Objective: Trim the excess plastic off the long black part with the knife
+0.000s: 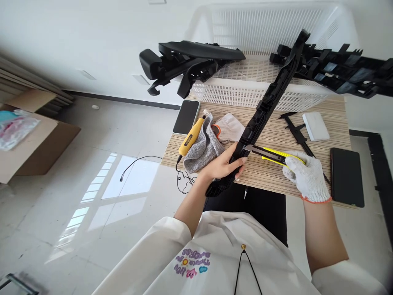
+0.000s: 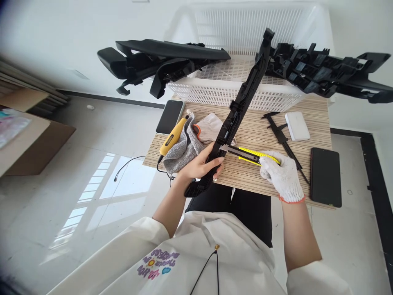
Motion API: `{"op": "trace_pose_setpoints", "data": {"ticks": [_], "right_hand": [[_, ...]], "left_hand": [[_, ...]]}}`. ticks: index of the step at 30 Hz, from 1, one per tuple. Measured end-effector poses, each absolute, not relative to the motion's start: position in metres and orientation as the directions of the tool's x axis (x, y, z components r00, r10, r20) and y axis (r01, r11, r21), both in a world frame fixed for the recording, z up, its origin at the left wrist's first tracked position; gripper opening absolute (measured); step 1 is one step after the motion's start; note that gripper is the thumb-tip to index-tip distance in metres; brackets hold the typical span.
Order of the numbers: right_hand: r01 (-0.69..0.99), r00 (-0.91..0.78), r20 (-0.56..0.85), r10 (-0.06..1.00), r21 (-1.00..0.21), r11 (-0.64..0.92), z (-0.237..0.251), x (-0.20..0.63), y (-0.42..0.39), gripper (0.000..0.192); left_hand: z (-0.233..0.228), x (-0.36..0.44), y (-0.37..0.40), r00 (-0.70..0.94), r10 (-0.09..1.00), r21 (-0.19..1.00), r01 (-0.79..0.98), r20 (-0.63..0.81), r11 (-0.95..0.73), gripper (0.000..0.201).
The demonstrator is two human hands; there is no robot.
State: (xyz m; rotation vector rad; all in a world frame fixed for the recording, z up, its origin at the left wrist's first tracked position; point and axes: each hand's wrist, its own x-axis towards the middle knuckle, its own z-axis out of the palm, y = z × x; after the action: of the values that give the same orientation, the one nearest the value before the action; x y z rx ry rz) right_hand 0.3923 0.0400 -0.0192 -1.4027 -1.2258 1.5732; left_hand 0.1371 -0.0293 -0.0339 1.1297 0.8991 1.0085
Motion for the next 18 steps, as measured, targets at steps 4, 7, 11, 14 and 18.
{"op": "trace_pose_setpoints", "data": {"ticks": [4, 7, 11, 14, 18], "right_hand": [[0.11, -0.183, -0.291, 0.939, -0.955, -0.274, -0.022, 0.395, 0.039, 0.022], [0.108, -0.192, -0.27, 0.944, -0.961, -0.253, -0.024, 0.395, 0.04, 0.02], [0.095, -0.193, -0.25, 0.949, -0.967, -0.236, -0.026, 0.394, 0.04, 0.022], [0.084, -0.172, -0.246, 0.954, -0.969, -0.234, -0.027, 0.394, 0.04, 0.022], [0.076, -0.165, -0.221, 0.961, -0.974, -0.211, -0.03, 0.396, 0.04, 0.023]], "left_hand": [[-0.034, 0.138, -0.03, 0.291, 0.954, 0.983, -0.142, -0.07, 0.115, 0.035], [-0.033, 0.139, -0.03, 0.285, 0.956, 0.984, -0.137, -0.067, 0.11, 0.035], [-0.033, 0.139, -0.031, 0.283, 0.958, 0.986, -0.137, -0.048, 0.09, 0.034], [-0.035, 0.14, -0.031, 0.28, 0.96, 0.985, -0.156, -0.026, 0.072, 0.037], [-0.037, 0.14, -0.031, 0.275, 0.961, 0.977, -0.202, -0.011, 0.068, 0.036]]}}
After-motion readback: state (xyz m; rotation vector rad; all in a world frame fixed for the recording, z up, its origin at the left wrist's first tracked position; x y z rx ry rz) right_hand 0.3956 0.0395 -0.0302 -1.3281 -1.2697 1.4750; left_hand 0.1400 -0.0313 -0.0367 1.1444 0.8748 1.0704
